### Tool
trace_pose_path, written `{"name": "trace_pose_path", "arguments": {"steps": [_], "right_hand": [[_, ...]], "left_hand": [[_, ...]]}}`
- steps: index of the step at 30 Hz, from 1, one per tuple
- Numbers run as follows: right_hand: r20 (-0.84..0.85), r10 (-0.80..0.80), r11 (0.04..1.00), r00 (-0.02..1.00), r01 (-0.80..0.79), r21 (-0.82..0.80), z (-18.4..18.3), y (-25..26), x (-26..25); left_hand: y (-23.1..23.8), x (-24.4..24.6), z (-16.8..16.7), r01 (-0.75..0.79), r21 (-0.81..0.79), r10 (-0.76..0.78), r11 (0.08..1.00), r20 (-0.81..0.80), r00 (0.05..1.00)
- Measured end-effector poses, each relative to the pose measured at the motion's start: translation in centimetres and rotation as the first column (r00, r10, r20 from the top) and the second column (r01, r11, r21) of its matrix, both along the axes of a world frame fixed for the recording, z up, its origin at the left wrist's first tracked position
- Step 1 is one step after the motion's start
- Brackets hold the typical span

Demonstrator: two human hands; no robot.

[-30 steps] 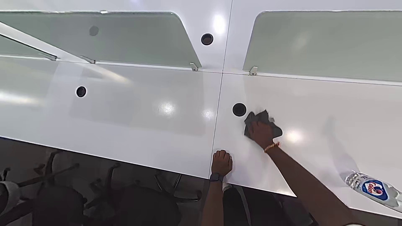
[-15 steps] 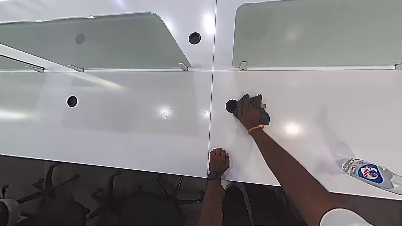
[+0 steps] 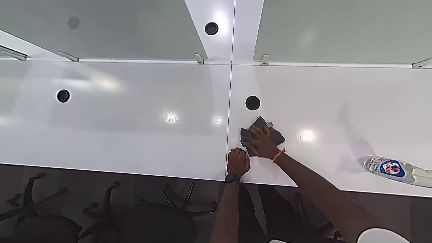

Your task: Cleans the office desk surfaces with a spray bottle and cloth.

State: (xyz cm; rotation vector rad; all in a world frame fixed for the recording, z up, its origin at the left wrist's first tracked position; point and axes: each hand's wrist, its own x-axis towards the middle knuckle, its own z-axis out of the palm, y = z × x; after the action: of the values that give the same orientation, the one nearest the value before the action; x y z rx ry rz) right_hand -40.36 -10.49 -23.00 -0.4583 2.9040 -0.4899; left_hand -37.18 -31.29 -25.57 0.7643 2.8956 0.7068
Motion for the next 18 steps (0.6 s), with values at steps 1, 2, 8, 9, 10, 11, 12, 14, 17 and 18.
{"name": "trace_pose_path", "arguments": {"steps": [1, 2, 8, 9, 10, 11, 12, 14, 17, 18], "right_hand": [[-0.02, 0.02, 1.0, 1.0, -0.02, 0.018, -0.4, -0.3, -1.7], [-0.04, 0.021, 0.999, 0.999, -0.02, 0.038, -0.7, -0.7, -3.5], [-0.028, -0.303, 0.947, 0.953, 0.304, 0.104, -1.1, -5.7, -8.4], [-0.033, -0.35, 0.931, 0.936, 0.352, 0.098, -1.2, -6.8, -7.6], [-0.048, -0.381, 0.92, 0.923, 0.384, 0.082, -1.2, -7.9, -6.2], [-0.05, -0.398, 0.915, 0.916, 0.401, 0.054, -1.1, -9.1, -4.4], [-0.037, -0.409, 0.91, 0.912, 0.41, 0.05, -1.0, -10.4, -2.5], [0.038, -0.412, 0.911, 0.91, 0.41, 0.052, -0.9, -12.9, 2.2], [0.059, -0.363, 0.931, 0.93, 0.364, -0.012, -0.5, -15.6, 8.9], [0.055, -0.334, 0.941, 0.941, 0.336, -0.035, -0.4, -16.0, 11.1]], "left_hand": [[-0.2, -0.2, -0.2, 0.002, 0.078, -0.002, 0.997, 0.008, 1.0], [-0.5, -0.3, -0.3, -0.009, 0.183, 0.001, 0.983, 0.042, 0.999], [-5.3, -1.3, 2.6, -0.391, 0.71, 0.029, 0.586, 0.464, 0.885], [-6.7, -1.1, 3.1, -0.431, 0.721, 0.061, 0.542, 0.478, 0.876], [-8.2, -1.0, 3.5, -0.454, 0.728, 0.096, 0.514, 0.477, 0.874], [-9.6, -0.7, 3.8, -0.469, 0.728, 0.129, 0.5, 0.473, 0.871], [-11.0, -0.5, 3.9, -0.484, 0.722, 0.161, 0.494, 0.47, 0.868], [-13.3, -0.1, 4.1, -0.503, 0.708, 0.203, 0.495, 0.468, 0.86], [-14.6, -0.6, 4.7, -0.495, 0.692, 0.223, 0.526, 0.449, 0.865], [-14.3, -0.9, 5.0, -0.483, 0.69, 0.213, 0.538, 0.443, 0.871]]}}
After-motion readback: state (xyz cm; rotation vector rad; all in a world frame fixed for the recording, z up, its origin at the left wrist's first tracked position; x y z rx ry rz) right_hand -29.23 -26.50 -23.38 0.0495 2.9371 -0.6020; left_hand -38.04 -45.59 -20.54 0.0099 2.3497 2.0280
